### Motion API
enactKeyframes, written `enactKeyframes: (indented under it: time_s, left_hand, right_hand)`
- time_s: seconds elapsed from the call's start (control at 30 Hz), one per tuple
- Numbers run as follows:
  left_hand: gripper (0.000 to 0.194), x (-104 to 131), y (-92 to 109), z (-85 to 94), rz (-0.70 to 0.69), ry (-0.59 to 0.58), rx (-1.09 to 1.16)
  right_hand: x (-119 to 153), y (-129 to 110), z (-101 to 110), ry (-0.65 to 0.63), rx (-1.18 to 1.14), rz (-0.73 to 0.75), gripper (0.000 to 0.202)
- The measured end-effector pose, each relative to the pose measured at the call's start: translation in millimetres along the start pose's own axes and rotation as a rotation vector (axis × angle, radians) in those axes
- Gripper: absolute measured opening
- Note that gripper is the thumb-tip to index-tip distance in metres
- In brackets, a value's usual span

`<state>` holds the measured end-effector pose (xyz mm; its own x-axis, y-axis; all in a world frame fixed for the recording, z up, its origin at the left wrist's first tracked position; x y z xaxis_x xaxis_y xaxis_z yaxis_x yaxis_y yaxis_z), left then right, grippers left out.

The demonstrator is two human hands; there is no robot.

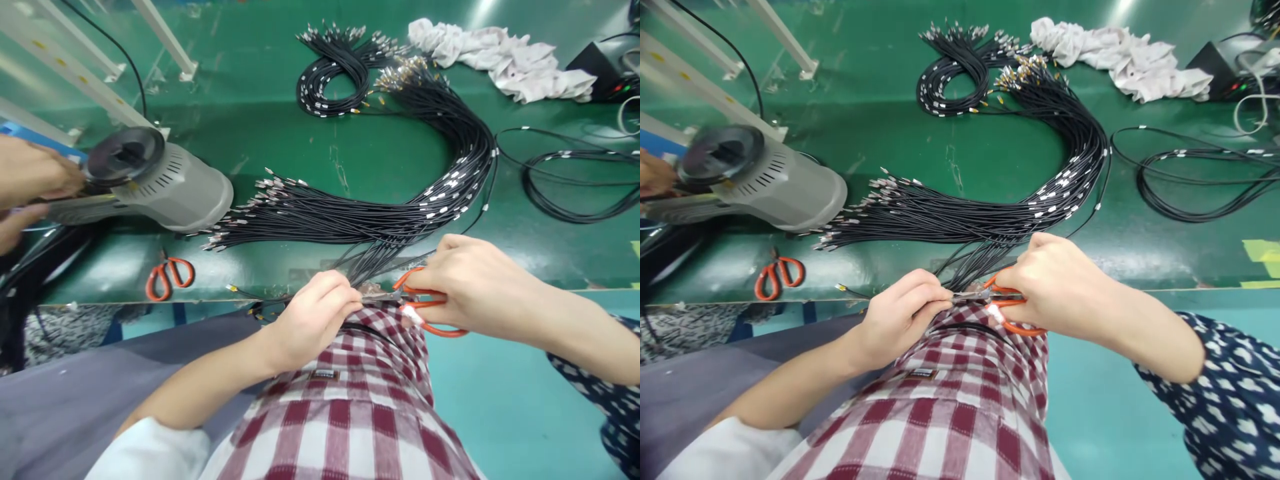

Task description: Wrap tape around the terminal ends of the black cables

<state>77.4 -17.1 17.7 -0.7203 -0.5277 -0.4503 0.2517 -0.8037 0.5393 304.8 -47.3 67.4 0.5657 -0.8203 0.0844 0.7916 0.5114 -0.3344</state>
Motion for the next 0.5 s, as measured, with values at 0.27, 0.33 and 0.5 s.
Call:
enactKeyframes:
  time_s: [0.27, 0.33, 0.5]
  left_hand:
    - [0.008, 4.6, -1.1, 0.8, -0.026, 0.013, -0.029]
    - [0.008, 6.8, -2.3, 0.3, -0.038, 0.024, -0.027]
    - [0.011, 14.9, -6.2, -2.2, -0.072, 0.037, -0.020]
  right_hand:
    - [-4.9, 0.4, -2.5, -0.036, 0.024, 0.032, 0.027]
    - [-5.6, -0.4, -3.3, -0.050, 0.021, 0.033, 0.028]
    - [-8.1, -3.3, -6.7, -0.087, 0.005, 0.023, 0.032]
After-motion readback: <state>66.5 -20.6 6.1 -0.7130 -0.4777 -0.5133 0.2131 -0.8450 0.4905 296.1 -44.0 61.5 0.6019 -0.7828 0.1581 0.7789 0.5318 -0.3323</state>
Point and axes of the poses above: each hand's wrist, its own x-axis away from the middle knuckle, its own z-axis out of the back of the hand, y = z × x, the point moved 2 cm from there along -x, towards the middle knuckle, and after that the axes turned 3 degrees about -x, right-handed, at the moved point
